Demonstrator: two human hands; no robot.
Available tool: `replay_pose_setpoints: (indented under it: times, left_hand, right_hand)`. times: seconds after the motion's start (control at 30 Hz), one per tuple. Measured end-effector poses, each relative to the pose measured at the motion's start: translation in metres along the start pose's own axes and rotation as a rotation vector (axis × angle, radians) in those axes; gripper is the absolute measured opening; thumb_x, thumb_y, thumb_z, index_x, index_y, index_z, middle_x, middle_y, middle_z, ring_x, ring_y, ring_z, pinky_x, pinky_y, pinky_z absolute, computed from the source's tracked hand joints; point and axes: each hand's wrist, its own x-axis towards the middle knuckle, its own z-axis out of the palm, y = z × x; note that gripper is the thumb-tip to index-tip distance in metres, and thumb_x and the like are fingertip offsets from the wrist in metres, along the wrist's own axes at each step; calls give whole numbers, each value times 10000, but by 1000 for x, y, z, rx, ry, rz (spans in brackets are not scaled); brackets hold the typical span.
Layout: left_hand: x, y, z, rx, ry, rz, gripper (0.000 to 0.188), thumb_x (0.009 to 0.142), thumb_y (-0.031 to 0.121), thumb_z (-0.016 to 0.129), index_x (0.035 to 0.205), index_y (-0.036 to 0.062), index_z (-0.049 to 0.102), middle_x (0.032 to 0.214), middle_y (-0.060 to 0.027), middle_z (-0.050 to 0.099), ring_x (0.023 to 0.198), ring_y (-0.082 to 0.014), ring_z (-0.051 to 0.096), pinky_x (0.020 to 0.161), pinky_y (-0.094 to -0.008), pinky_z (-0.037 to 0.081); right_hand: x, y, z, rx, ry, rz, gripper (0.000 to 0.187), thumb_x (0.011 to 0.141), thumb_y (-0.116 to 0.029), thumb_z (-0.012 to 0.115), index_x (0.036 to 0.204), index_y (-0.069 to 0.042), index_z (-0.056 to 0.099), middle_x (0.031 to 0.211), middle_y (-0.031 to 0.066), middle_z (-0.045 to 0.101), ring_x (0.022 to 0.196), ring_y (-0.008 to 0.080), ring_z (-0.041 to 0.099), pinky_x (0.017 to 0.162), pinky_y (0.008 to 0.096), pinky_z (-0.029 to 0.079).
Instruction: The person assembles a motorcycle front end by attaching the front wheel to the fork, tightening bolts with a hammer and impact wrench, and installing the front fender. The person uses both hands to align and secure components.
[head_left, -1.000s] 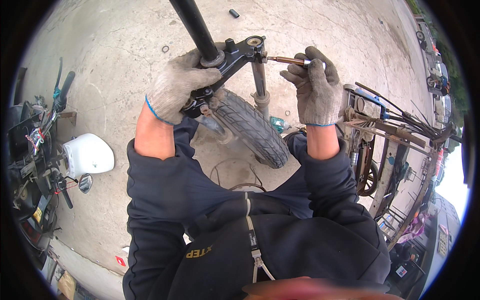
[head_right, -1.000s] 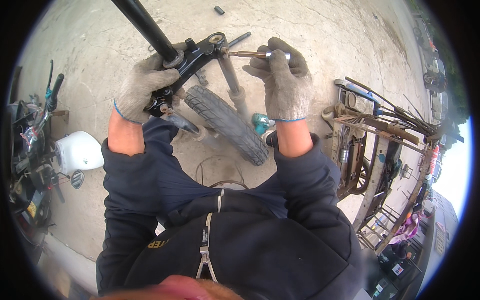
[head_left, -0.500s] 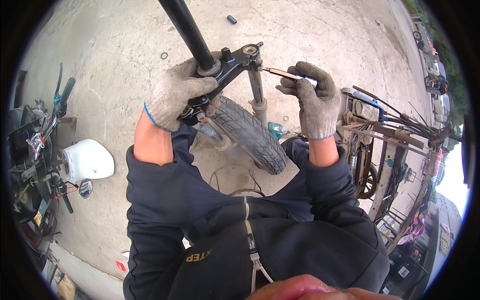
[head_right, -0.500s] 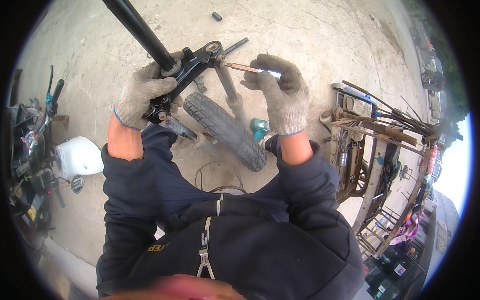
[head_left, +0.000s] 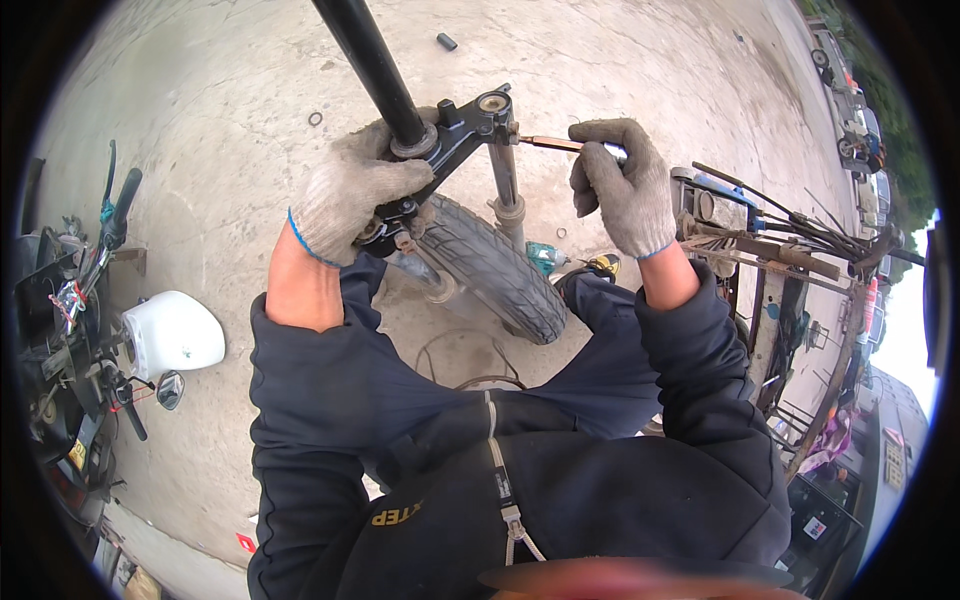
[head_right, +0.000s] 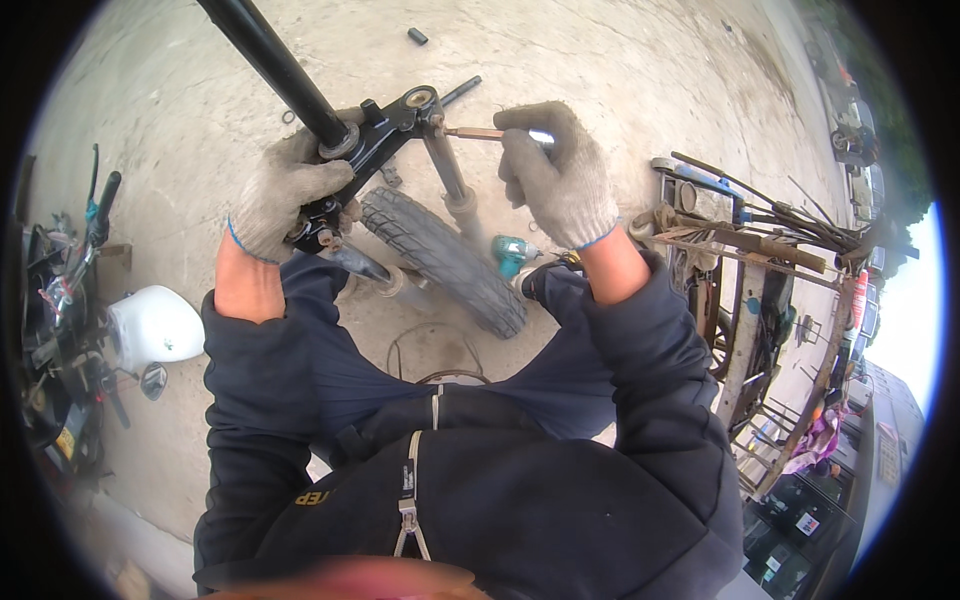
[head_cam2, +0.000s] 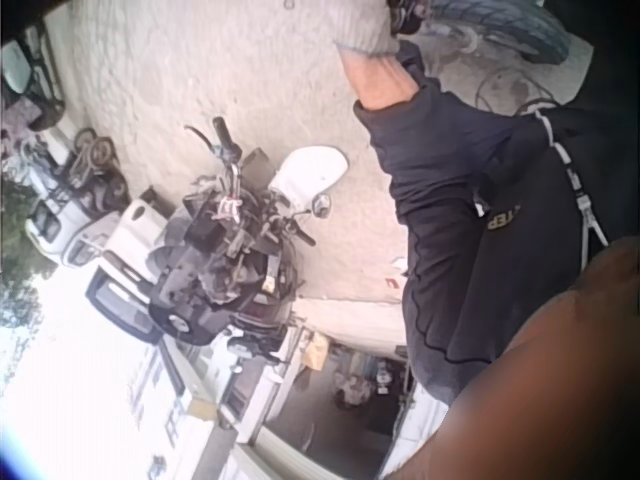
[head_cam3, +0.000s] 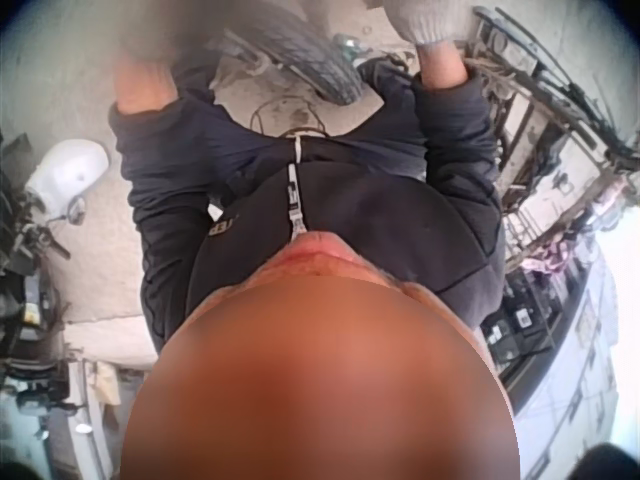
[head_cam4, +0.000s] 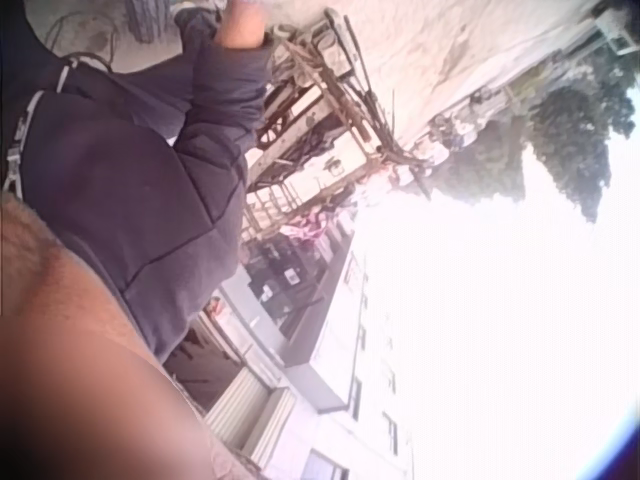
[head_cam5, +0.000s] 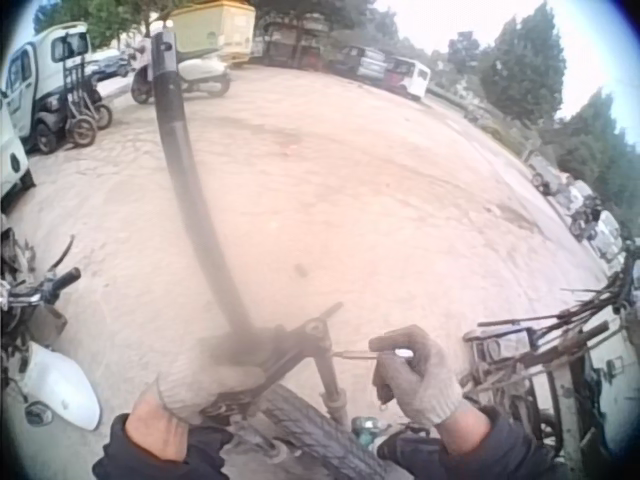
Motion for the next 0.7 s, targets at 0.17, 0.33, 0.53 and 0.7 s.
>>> replay_pose_setpoints:
  times: [0.17, 0.33, 0.53, 0.7]
  left_hand:
    - [3, -9, -4, 46, -4, 25, 582, 907, 23, 648, 1464, -82, 519, 798, -119, 629, 565, -176, 660, 442, -293, 522]
    - [10, -13, -5, 67, 2, 32, 761, 871, 87, 650, 1554, -88, 364, 1009, -201, 665, 557, -205, 677, 446, -310, 567]
    - [7, -20, -14, 120, -30, 32, 766, 937, 142, 620, 1610, -30, 296, 1262, -251, 676, 623, -153, 701, 444, -252, 566]
    - [8, -28, -26, 191, -15, 39, 752, 959, 219, 657, 1602, -2, 334, 1267, -208, 677, 601, -134, 669, 414, -237, 519]
  right_hand:
    - [-7, 3, 2, -11, 38, 42, 286, 1045, -179, 603, 1213, 51, 623, 805, 83, 675, 600, 103, 606, 500, 273, 509]
    - [-2, 7, 2, 71, 31, -109, 274, 1043, -189, 613, 1233, 6, 635, 857, 71, 689, 693, 108, 669, 602, 268, 570]
    - [-7, 13, -3, 178, -2, 33, 630, 926, -293, 701, 1417, 70, 547, 863, 130, 727, 696, 179, 721, 650, 326, 598]
    - [-13, 18, -4, 342, -83, 59, 626, 993, -288, 668, 1471, 73, 487, 868, 112, 696, 646, 141, 686, 532, 291, 568]
